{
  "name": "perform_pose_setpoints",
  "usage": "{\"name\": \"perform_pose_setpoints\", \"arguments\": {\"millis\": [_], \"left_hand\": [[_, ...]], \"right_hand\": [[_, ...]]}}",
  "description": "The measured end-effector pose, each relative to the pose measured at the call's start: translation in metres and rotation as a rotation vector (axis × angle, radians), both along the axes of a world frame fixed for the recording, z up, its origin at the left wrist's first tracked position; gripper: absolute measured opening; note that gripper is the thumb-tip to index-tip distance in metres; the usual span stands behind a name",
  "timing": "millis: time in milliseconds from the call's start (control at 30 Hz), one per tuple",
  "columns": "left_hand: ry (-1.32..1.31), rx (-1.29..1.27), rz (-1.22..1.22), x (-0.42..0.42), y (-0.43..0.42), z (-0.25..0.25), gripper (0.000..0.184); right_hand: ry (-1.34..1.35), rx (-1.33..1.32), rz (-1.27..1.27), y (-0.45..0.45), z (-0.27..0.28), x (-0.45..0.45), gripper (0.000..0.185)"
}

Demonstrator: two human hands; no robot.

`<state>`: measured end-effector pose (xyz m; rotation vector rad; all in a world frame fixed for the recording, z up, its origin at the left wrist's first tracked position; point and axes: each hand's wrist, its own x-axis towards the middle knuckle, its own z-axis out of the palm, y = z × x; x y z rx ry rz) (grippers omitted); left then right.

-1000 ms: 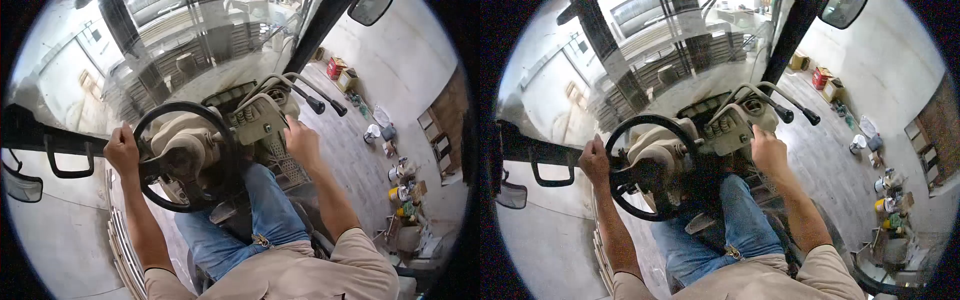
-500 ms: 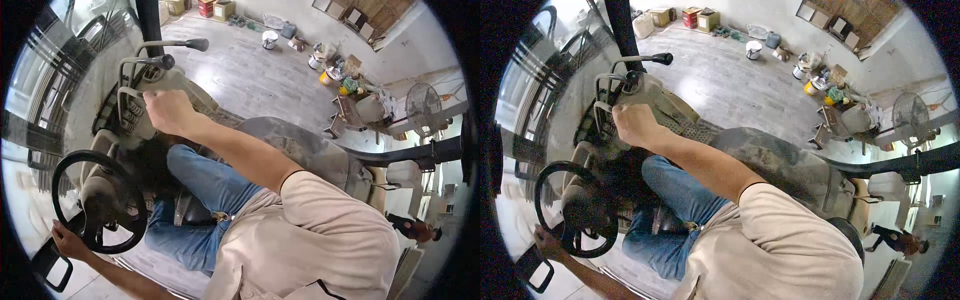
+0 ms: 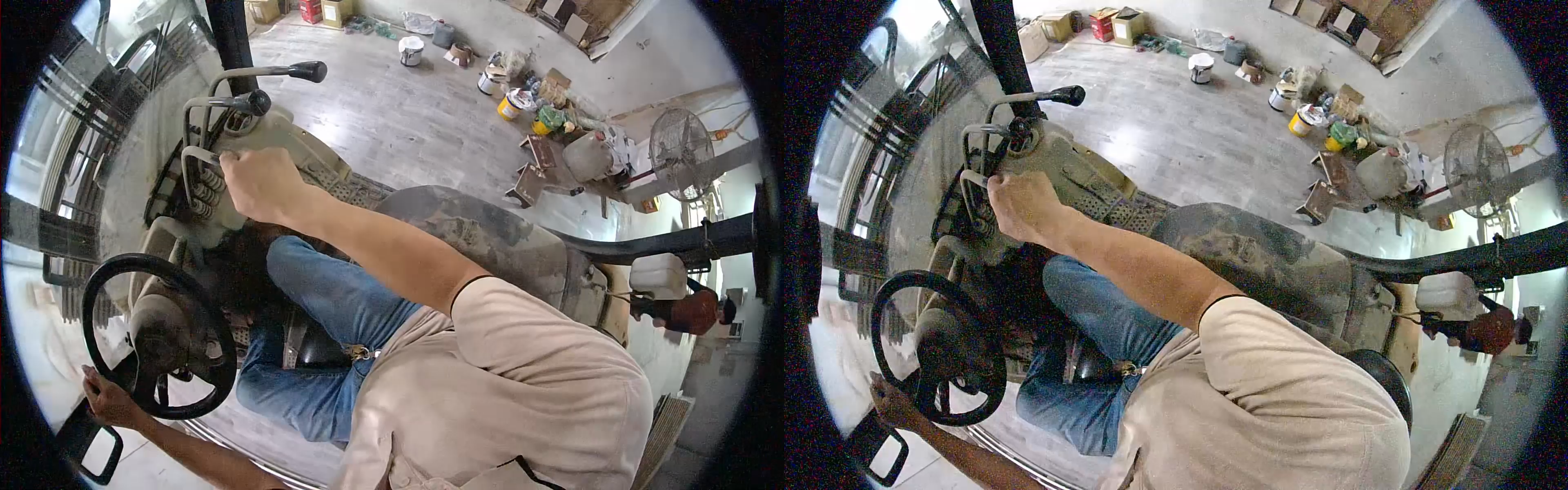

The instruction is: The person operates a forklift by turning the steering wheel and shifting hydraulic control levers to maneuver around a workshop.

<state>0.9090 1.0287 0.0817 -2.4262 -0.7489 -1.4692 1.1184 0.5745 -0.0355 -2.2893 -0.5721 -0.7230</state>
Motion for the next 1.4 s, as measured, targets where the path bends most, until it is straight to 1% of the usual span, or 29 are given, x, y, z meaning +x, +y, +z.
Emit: {"name": "perform_pose_setpoints", "arguments": {"millis": [167,200,233,267,333,367,400,433,467,500,567,600,700,800,933,967,1000,1100,1200,1233,1267,1300,1400], "left_hand": [[-0.053,-0.067,-0.009,-0.004,-0.028,-0.003,0.043],[-0.051,-0.065,-0.062,0.000,-0.027,-0.007,0.042],[-0.066,-0.055,-0.077,-0.014,-0.030,-0.009,0.040],[-0.024,-0.109,-0.002,-0.019,-0.046,-0.007,0.037],[-0.032,-0.022,-0.054,-0.015,-0.080,-0.025,0.035],[-0.029,-0.028,-0.037,-0.018,-0.085,-0.031,0.035],[-0.035,-0.140,-0.009,-0.021,-0.125,-0.026,0.037],[-0.011,-0.113,-0.009,-0.024,-0.130,-0.023,0.038],[-0.067,-0.082,-0.066,-0.020,-0.127,-0.033,0.038],[-0.064,-0.106,-0.062,-0.019,-0.134,-0.036,0.036],[-0.089,-0.101,-0.123,-0.015,-0.140,-0.040,0.035],[-0.117,-0.152,-0.160,-0.016,-0.146,-0.041,0.034],[-0.082,-0.103,-0.127,-0.021,-0.146,-0.043,0.034],[-0.133,-0.075,-0.162,-0.025,-0.148,-0.046,0.034],[-0.105,-0.122,-0.142,-0.021,-0.154,-0.034,0.033],[-0.097,-0.188,-0.128,-0.019,-0.154,-0.029,0.033],[-0.078,-0.162,-0.120,-0.018,-0.145,-0.030,0.033],[-0.074,-0.139,-0.104,-0.022,-0.142,-0.032,0.034],[-0.094,-0.169,-0.106,-0.022,-0.153,-0.034,0.034],[-0.101,-0.194,-0.116,-0.019,-0.156,-0.036,0.035],[-0.116,-0.149,-0.150,-0.017,-0.158,-0.036,0.035],[-0.094,-0.184,-0.156,-0.017,-0.164,-0.035,0.035],[-0.067,-0.181,-0.144,-0.021,-0.175,-0.038,0.033]], "right_hand": [[0.018,-0.019,0.014,-0.008,-0.003,-0.007,0.024],[0.042,-0.038,0.019,-0.013,-0.006,-0.007,0.025],[0.048,-0.052,0.062,-0.013,-0.007,-0.009,0.026],[0.074,-0.076,0.053,-0.020,-0.011,-0.013,0.028],[0.061,-0.093,0.024,-0.049,-0.022,-0.019,0.028],[0.198,-0.121,0.030,-0.061,-0.015,-0.028,0.029],[0.064,-0.099,-0.011,-0.068,-0.032,-0.025,0.030],[0.091,-0.071,-0.007,-0.075,-0.030,-0.028,0.031],[0.125,-0.060,-0.019,-0.081,-0.030,-0.031,0.031],[0.114,-0.066,0.005,-0.082,-0.030,-0.034,0.031],[0.102,-0.037,-0.026,-0.091,-0.029,-0.039,0.031],[0.041,-0.054,-0.042,-0.094,-0.030,-0.041,0.029],[0.044,-0.064,-0.054,-0.095,-0.030,-0.043,0.026],[0.025,-0.071,-0.028,-0.095,-0.033,-0.038,0.023],[0.042,-0.118,-0.057,-0.095,-0.031,-0.038,0.021],[0.049,-0.086,-0.038,-0.092,-0.029,-0.036,0.024],[0.055,-0.055,-0.020,-0.092,-0.029,-0.035,0.029],[0.121,-0.100,-0.019,-0.091,-0.033,-0.034,0.031],[0.157,-0.058,-0.027,-0.105,-0.027,-0.052,0.033],[0.153,-0.058,-0.021,-0.109,-0.029,-0.053,0.033],[0.156,-0.048,-0.020,-0.112,-0.032,-0.053,0.033],[0.159,-0.038,-0.019,-0.115,-0.034,-0.053,0.033],[0.130,-0.039,-0.025,-0.127,-0.039,-0.064,0.032]]}}
